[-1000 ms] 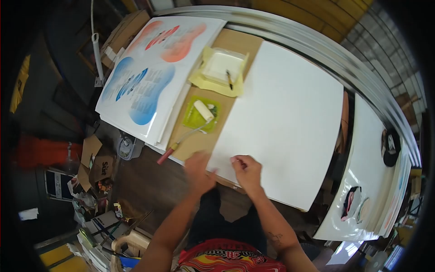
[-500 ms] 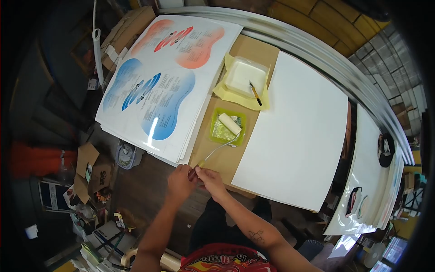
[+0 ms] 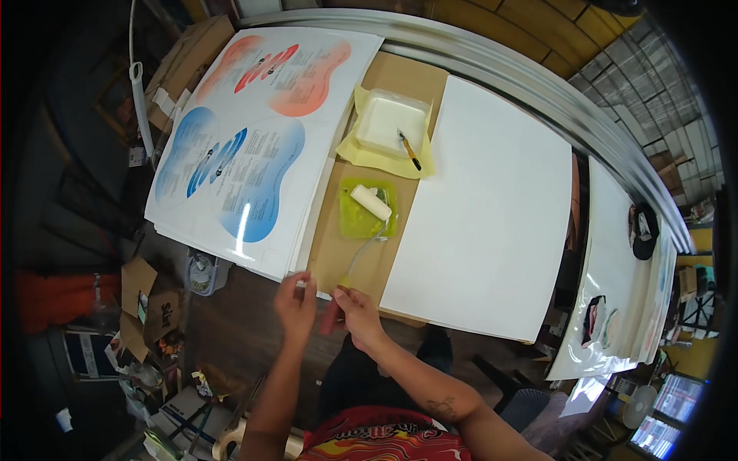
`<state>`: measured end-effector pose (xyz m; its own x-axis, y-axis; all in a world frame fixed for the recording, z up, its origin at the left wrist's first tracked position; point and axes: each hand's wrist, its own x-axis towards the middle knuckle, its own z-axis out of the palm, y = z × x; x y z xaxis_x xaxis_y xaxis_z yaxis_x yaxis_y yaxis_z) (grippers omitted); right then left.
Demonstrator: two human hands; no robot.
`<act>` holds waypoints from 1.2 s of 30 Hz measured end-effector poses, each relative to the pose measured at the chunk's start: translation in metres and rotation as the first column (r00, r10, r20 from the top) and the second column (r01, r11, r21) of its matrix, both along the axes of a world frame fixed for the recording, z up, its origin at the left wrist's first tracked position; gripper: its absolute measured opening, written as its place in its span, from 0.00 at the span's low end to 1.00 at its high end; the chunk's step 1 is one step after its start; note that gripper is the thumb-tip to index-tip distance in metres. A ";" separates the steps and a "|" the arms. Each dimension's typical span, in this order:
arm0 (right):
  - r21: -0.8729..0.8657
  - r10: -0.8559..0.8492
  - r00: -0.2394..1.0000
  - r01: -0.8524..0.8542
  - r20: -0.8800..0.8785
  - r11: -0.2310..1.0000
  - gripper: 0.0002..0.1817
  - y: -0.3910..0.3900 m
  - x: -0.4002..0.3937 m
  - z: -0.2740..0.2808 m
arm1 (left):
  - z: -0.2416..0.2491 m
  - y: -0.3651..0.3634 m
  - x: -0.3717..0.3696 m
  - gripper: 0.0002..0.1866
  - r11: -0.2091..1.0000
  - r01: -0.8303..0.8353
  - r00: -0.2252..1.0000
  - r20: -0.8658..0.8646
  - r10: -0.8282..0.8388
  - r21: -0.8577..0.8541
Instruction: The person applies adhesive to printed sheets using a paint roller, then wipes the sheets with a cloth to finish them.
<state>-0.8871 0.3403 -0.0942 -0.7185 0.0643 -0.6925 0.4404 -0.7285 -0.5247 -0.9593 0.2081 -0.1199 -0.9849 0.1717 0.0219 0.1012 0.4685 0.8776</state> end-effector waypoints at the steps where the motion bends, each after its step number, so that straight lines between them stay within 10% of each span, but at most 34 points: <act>1: 0.038 0.020 0.999 -0.021 0.029 0.999 0.15 0.001 0.002 0.001 | 0.005 0.017 -0.018 0.16 0.999 0.032 0.999 -0.028 -0.032 0.006; 6: 0.105 0.093 0.994 -0.100 0.065 0.989 0.15 0.017 0.013 0.007 | 0.034 0.089 -0.079 0.65 0.828 0.325 0.923 -0.036 -0.383 -0.457; 9: 0.054 0.103 0.993 -0.106 0.056 0.993 0.16 0.026 0.025 0.010 | 0.021 0.107 -0.091 0.75 0.712 0.336 0.905 0.004 -0.424 -0.616; 21: -0.308 0.075 0.970 -0.146 -0.232 0.940 0.21 0.075 0.068 0.018 | 0.004 0.112 -0.111 0.71 0.658 0.443 0.890 0.214 -0.402 -0.609; 29: -0.236 0.160 0.914 -0.260 -0.373 0.936 0.25 0.112 0.098 0.027 | 0.014 0.107 -0.101 0.60 0.668 0.365 0.907 0.087 -0.411 -0.649; 36: 0.200 -0.115 0.980 0.147 -0.165 0.969 0.27 0.200 0.178 0.072 | 0.022 0.145 -0.018 0.49 0.832 0.348 0.849 -0.230 -0.475 -0.432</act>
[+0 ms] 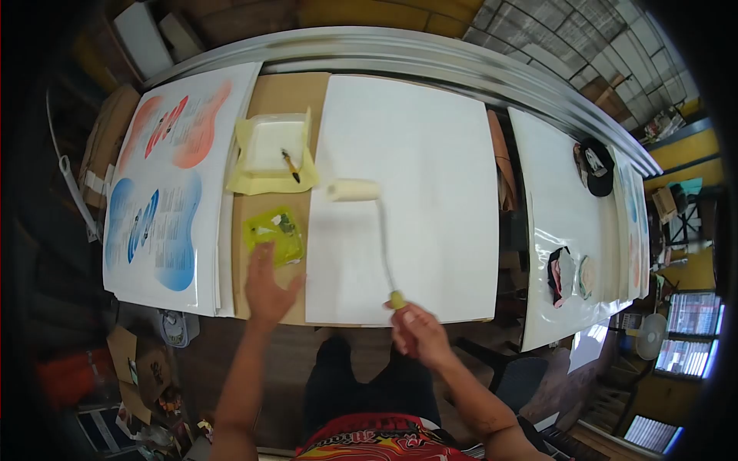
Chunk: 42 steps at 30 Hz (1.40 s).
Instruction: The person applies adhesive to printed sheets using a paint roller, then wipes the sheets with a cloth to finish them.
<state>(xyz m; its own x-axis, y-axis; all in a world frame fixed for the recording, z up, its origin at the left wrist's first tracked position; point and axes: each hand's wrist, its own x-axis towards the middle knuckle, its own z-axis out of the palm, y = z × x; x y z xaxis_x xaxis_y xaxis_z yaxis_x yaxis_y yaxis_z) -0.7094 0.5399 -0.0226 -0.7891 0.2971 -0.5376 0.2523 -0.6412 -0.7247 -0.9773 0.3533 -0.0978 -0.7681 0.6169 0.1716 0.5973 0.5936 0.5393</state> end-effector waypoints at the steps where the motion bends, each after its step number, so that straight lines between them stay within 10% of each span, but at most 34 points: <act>1: 0.070 -0.088 0.996 0.086 0.014 0.994 0.26 0.017 0.007 -0.001 | -0.009 0.012 0.013 0.48 0.997 0.073 0.997 0.017 -0.073 -0.012; 5: 0.546 -0.133 0.981 0.035 0.141 0.837 0.25 0.116 0.026 -0.011 | -0.029 0.086 0.041 0.44 0.965 0.262 0.965 0.039 -0.261 -0.016; 8: 0.888 -0.116 0.987 -0.046 0.111 0.458 0.29 0.206 0.012 -0.038 | -0.038 0.154 0.037 0.45 0.946 0.322 0.946 -0.041 -0.323 -0.021; 20: 0.931 -0.216 0.970 -0.030 0.115 0.363 0.28 0.364 -0.144 -0.078 | -0.062 0.316 -0.060 0.49 0.802 0.384 0.890 -0.049 -0.454 -0.458; 31: 0.906 0.062 0.907 -0.419 0.415 0.066 0.20 0.561 -0.082 -0.029 | -0.066 0.316 -0.074 0.48 0.820 0.428 0.888 0.010 -0.459 -0.380; 33: 0.814 -0.025 0.888 -0.409 0.458 0.412 0.19 0.600 -0.074 -0.004 | -0.067 0.316 -0.075 0.47 0.826 0.425 0.892 0.016 -0.452 -0.371; 42: 0.666 0.039 0.689 -0.712 0.724 0.222 0.13 0.737 -0.092 0.039 | -0.069 0.322 -0.074 0.48 0.817 0.402 0.900 0.014 -0.435 -0.413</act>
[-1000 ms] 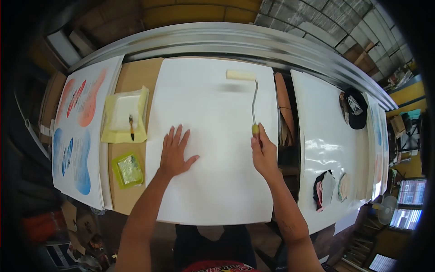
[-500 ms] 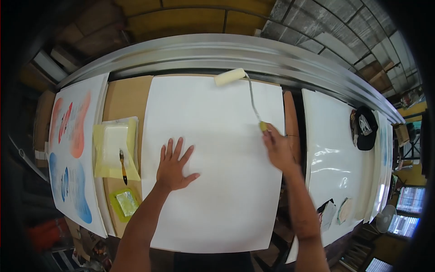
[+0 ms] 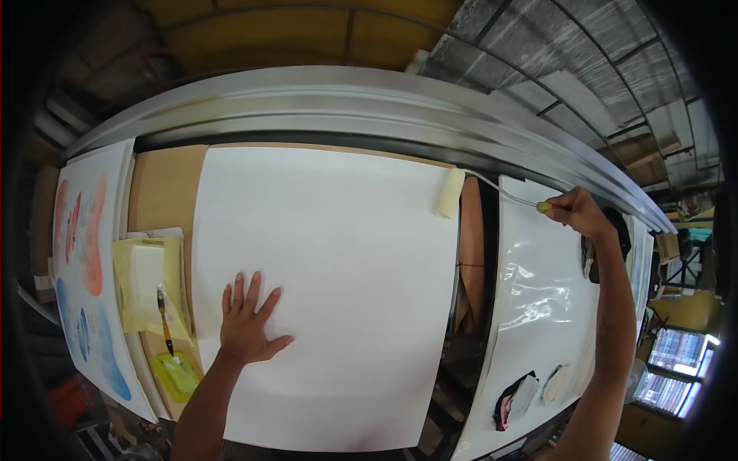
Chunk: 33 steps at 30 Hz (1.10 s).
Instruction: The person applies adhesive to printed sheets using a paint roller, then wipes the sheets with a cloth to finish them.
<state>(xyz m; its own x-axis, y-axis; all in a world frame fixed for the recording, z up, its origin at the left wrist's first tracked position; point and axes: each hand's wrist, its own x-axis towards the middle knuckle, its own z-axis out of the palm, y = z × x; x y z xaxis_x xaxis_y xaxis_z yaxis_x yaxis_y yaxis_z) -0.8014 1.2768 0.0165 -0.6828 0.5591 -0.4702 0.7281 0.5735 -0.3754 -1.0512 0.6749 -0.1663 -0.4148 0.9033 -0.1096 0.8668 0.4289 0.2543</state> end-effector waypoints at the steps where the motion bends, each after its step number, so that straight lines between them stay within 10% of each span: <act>1: -0.012 0.002 1.000 -0.002 0.012 1.000 0.13 0.011 -0.001 0.000 | -0.001 0.000 0.000 0.48 1.000 0.001 1.000 -0.007 -0.001 -0.010; 33: 0.198 0.373 0.928 -0.363 -0.017 0.911 0.13 -0.022 -0.085 -0.028 | -0.005 -0.001 -0.001 0.49 0.999 0.025 0.998 -0.057 -0.026 -0.019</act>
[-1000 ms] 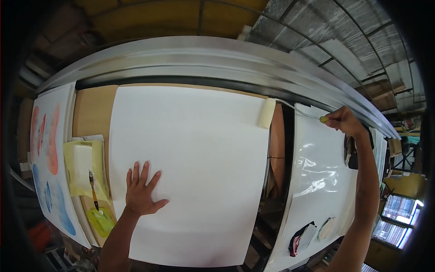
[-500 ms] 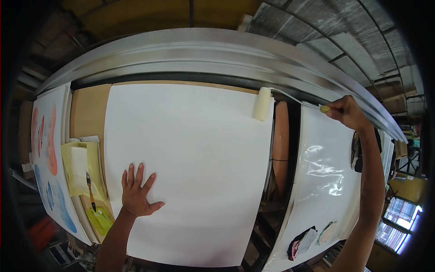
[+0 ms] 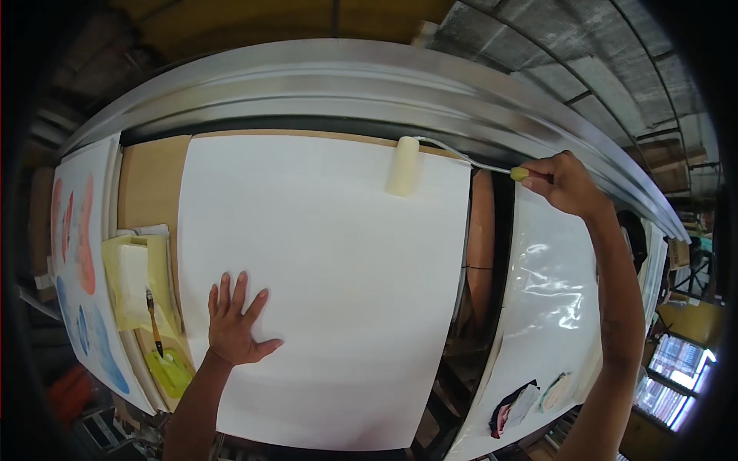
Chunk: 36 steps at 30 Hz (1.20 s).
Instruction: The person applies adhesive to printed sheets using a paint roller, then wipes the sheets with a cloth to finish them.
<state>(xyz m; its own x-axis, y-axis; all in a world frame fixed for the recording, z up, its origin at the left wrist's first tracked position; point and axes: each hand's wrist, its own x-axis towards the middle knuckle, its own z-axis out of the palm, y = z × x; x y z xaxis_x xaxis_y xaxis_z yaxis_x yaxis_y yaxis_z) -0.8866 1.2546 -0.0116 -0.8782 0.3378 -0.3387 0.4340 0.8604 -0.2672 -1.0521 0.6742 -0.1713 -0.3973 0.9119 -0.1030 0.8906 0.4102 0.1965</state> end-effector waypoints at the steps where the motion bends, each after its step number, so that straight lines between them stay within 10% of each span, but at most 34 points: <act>1: -0.008 0.020 1.000 -0.020 -0.021 1.000 0.13 0.000 -0.002 -0.006 | 0.001 0.000 0.001 0.49 1.000 -0.004 1.000 0.006 0.004 0.002; 16: -0.023 0.192 0.951 -0.203 -0.242 0.979 0.12 -0.053 -0.066 -0.043 | 0.002 0.000 0.000 0.49 1.000 -0.013 1.000 0.011 0.013 0.002; 19: 0.084 0.179 0.983 -0.175 -0.043 0.981 0.12 -0.045 -0.040 -0.019 | 0.003 0.001 0.000 0.50 1.000 -0.012 1.000 0.011 0.012 -0.015; 30: -0.111 -0.333 0.939 0.323 -0.083 0.940 0.18 -0.100 0.167 -0.014 | 0.001 0.000 -0.002 0.52 1.000 0.012 0.999 0.039 -0.012 0.003; 36: -0.147 -0.561 0.808 0.542 -0.178 0.827 0.25 -0.230 0.116 -0.041 | -0.001 -0.002 -0.004 0.53 1.000 0.025 0.999 0.045 -0.026 0.013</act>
<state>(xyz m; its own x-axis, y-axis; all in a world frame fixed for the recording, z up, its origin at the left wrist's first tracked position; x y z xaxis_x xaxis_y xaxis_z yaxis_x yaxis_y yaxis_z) -0.7707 1.0247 -0.0525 -0.6043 0.7650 -0.2226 0.7560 0.4623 -0.4635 -1.0562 0.6727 -0.1718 -0.3691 0.9230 -0.1087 0.8909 0.3847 0.2415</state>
